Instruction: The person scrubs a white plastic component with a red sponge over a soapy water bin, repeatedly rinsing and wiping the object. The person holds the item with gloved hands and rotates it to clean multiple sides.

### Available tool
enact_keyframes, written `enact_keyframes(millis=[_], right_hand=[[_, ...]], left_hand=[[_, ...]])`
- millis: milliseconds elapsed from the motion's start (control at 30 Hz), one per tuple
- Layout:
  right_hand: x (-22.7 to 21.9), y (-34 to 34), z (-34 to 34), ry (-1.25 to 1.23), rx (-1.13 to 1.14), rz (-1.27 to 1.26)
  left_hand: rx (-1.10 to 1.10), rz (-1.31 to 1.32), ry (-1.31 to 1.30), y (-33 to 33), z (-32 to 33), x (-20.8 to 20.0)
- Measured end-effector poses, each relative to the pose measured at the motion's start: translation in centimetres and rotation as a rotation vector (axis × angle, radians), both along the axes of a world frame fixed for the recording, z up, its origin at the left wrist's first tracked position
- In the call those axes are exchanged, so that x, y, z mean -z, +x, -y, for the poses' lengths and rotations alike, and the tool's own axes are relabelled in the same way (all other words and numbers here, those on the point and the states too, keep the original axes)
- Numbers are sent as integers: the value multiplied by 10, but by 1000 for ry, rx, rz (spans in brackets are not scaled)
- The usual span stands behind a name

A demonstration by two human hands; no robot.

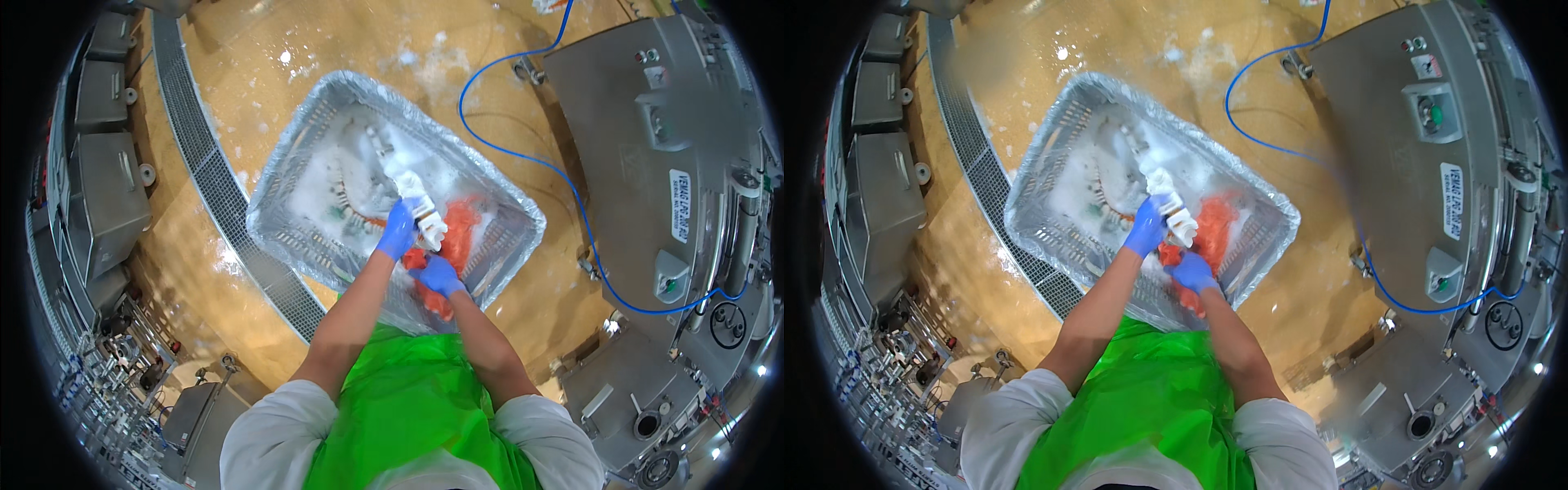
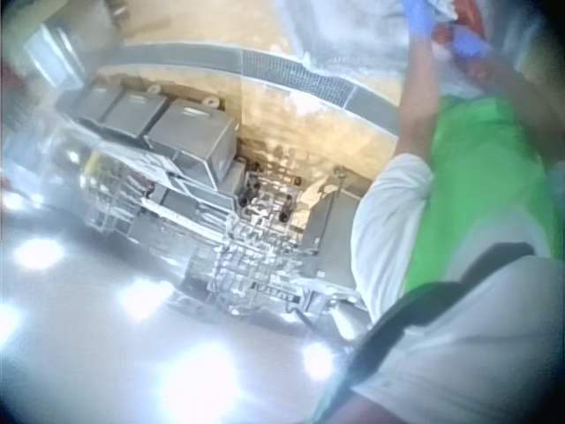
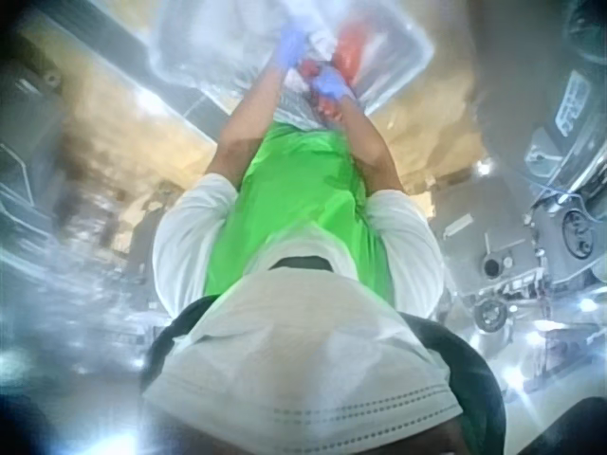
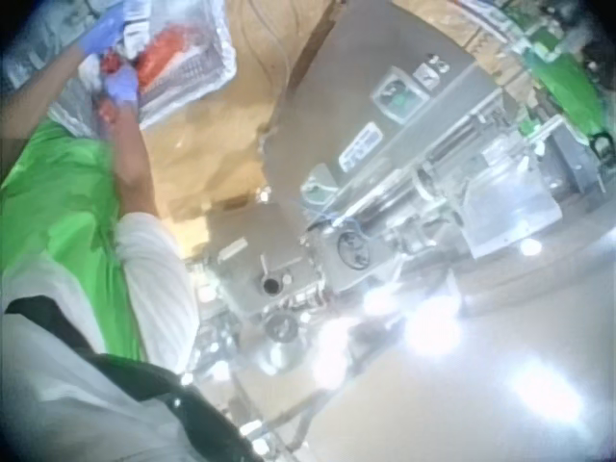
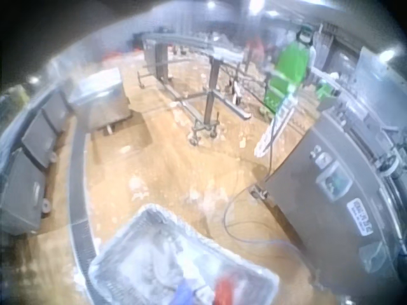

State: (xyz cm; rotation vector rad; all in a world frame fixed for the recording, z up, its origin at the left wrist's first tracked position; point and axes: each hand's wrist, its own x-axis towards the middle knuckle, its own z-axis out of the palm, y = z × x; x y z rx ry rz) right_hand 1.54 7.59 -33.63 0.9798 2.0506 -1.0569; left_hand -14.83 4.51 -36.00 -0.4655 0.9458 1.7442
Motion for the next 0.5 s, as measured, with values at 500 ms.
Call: enact_keyframes(millis=[500], right_hand=[[-291, 2, -101, -140, 9, -820]], left_hand=[[-14, -673, -10, 26, 61, -277]])
